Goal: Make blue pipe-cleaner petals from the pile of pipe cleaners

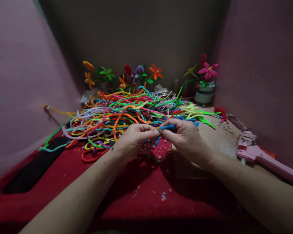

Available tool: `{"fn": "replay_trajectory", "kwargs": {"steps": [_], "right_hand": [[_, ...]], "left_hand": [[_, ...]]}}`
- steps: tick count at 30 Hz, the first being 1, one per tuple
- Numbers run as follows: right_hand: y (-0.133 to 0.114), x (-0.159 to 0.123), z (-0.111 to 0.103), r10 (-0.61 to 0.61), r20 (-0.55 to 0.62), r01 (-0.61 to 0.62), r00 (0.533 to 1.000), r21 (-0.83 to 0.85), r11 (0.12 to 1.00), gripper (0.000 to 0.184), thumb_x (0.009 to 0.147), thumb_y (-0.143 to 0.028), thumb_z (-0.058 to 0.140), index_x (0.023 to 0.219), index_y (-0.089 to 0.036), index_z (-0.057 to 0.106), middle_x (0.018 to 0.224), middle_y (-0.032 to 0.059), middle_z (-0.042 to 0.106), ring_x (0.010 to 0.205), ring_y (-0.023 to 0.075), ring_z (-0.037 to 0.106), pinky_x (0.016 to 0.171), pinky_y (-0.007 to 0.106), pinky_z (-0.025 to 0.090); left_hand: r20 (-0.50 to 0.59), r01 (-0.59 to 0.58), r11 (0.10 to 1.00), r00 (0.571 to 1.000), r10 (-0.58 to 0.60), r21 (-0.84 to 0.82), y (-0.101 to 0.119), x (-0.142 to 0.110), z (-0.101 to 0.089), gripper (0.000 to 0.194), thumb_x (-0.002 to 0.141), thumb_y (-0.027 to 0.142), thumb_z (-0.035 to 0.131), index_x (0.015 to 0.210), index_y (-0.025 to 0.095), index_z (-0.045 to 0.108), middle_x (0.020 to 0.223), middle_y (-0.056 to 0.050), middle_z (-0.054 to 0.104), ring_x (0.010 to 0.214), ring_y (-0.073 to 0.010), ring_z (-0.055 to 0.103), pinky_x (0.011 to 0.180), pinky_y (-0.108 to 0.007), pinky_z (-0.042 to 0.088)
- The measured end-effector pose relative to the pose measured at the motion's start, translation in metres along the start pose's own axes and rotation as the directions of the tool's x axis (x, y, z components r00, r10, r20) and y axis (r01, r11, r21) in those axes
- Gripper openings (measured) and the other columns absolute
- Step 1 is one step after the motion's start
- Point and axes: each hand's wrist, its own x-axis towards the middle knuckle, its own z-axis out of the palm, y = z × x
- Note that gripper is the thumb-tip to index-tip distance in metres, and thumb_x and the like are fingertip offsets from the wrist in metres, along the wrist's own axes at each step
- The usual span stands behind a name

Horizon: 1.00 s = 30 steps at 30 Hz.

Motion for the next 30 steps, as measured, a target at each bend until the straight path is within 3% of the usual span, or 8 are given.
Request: {"fn": "replay_trajectory", "kwargs": {"steps": [3, 8, 10, 13, 16, 18, 23, 30], "right_hand": [[-0.001, -0.002, 0.002, 0.002, -0.03, -0.003, 1.0, -0.029, 1.0, 0.011, 0.072, -0.014, 0.053, 0.067, -0.016, 0.063, 0.06, -0.0017, 0.057, 0.057, 0.01, 0.047, 0.055, 0.024, 0.035], [0.004, 0.003, 0.004, 0.27, 0.098, -0.288, 0.958, 0.336, 0.897, 0.014, 0.066, -0.014, 0.055, 0.052, -0.016, 0.054, 0.046, -0.0039, 0.046, 0.043, 0.0077, 0.039, 0.044, 0.023, 0.029], [0.007, 0.006, 0.003, 0.361, 0.198, -0.411, 0.911, 0.476, 0.777, 0.016, 0.064, -0.016, 0.057, 0.048, -0.015, 0.052, 0.044, -0.0032, 0.048, 0.039, 0.0075, 0.039, 0.04, 0.023, 0.027], [0.01, 0.01, 0.001, 0.4, 0.24, -0.462, 0.885, 0.566, 0.683, 0.014, 0.061, -0.018, 0.063, 0.051, -0.014, 0.054, 0.046, -0.0019, 0.052, 0.038, 0.0075, 0.041, 0.039, 0.023, 0.029], [0.011, 0.012, -0.001, 0.275, 0.215, -0.349, 0.937, 0.583, 0.734, 0.012, 0.064, -0.021, 0.065, 0.057, -0.013, 0.059, 0.048, -0.002, 0.054, 0.042, 0.0069, 0.044, 0.042, 0.022, 0.032], [0.012, 0.011, -0.003, 0.18, 0.22, -0.279, 0.959, 0.604, 0.747, 0.01, 0.067, -0.023, 0.066, 0.065, -0.014, 0.062, 0.053, -0.0018, 0.056, 0.045, 0.007, 0.046, 0.046, 0.022, 0.035], [0.011, 0.009, -0.004, 0.068, 0.257, -0.222, 0.964, 0.636, 0.739, 0.008, 0.072, -0.022, 0.065, 0.076, -0.016, 0.063, 0.06, -0.0007, 0.06, 0.052, 0.009, 0.05, 0.053, 0.024, 0.039], [0.0, 0.006, -0.007, 0.034, 0.166, -0.115, 0.986, 0.512, 0.851, 0.003, 0.072, -0.018, 0.062, 0.072, -0.015, 0.062, 0.059, -0.0023, 0.056, 0.053, 0.0078, 0.048, 0.053, 0.023, 0.039]], "left_hand": [[-0.107, -0.182, 0.894, 0.964, 0.244, 0.409, -0.001, -0.003, 0.005, 0.015, 0.072, 0.027, 0.057, 0.062, 0.016, 0.056, 0.051, 0.003, 0.047, 0.044, -0.0075, 0.039, 0.045, -0.022, 0.03], [0.166, -0.352, 0.141, 0.709, 0.686, 0.925, -0.01, -0.009, 0.01, 0.02, 0.081, 0.021, 0.046, 0.066, 0.018, 0.059, 0.063, -0.004, 0.054, 0.065, -0.0144, 0.048, 0.065, -0.027, 0.034], [0.241, -0.365, 0.029, 0.671, 0.701, 0.931, -0.011, -0.01, 0.01, 0.023, 0.084, 0.023, 0.044, 0.068, 0.018, 0.06, 0.064, -0.005, 0.055, 0.069, -0.016, 0.05, 0.069, -0.029, 0.035], [0.116, -0.427, 0.281, 0.699, 0.706, 0.86, -0.004, -0.007, 0.006, 0.019, 0.081, 0.028, 0.05, 0.073, 0.017, 0.062, 0.069, -0.004, 0.058, 0.07, -0.0152, 0.052, 0.069, -0.028, 0.038], [-0.168, -0.376, 0.822, 0.86, 0.481, 0.428, 0.005, -0.001, -0.007, 0.023, 0.079, 0.036, 0.053, 0.081, 0.015, 0.063, 0.075, -0.004, 0.06, 0.066, -0.0132, 0.054, 0.062, -0.025, 0.042], [-0.187, -0.228, 0.973, 0.956, 0.228, 0.021, 0.008, 0.004, -0.016, 0.028, 0.079, 0.039, 0.052, 0.077, 0.013, 0.062, 0.067, -0.003, 0.057, 0.056, -0.0108, 0.052, 0.054, -0.024, 0.042], [0.211, 0.193, 0.944, 0.968, -0.138, -0.267, -0.002, 0.007, -0.017, 0.02, 0.071, 0.027, 0.064, 0.07, 0.008, 0.064, 0.049, -0.001, 0.053, 0.039, -0.0054, 0.043, 0.038, -0.017, 0.034], [0.537, 0.329, 0.848, 0.841, -0.064, -0.415, -0.01, 0.002, -0.007, 0.037, 0.083, 0.037, 0.046, 0.08, 0.006, 0.066, 0.059, -0.009, 0.064, 0.034, -0.011, 0.051, 0.027, -0.018, 0.037]]}}
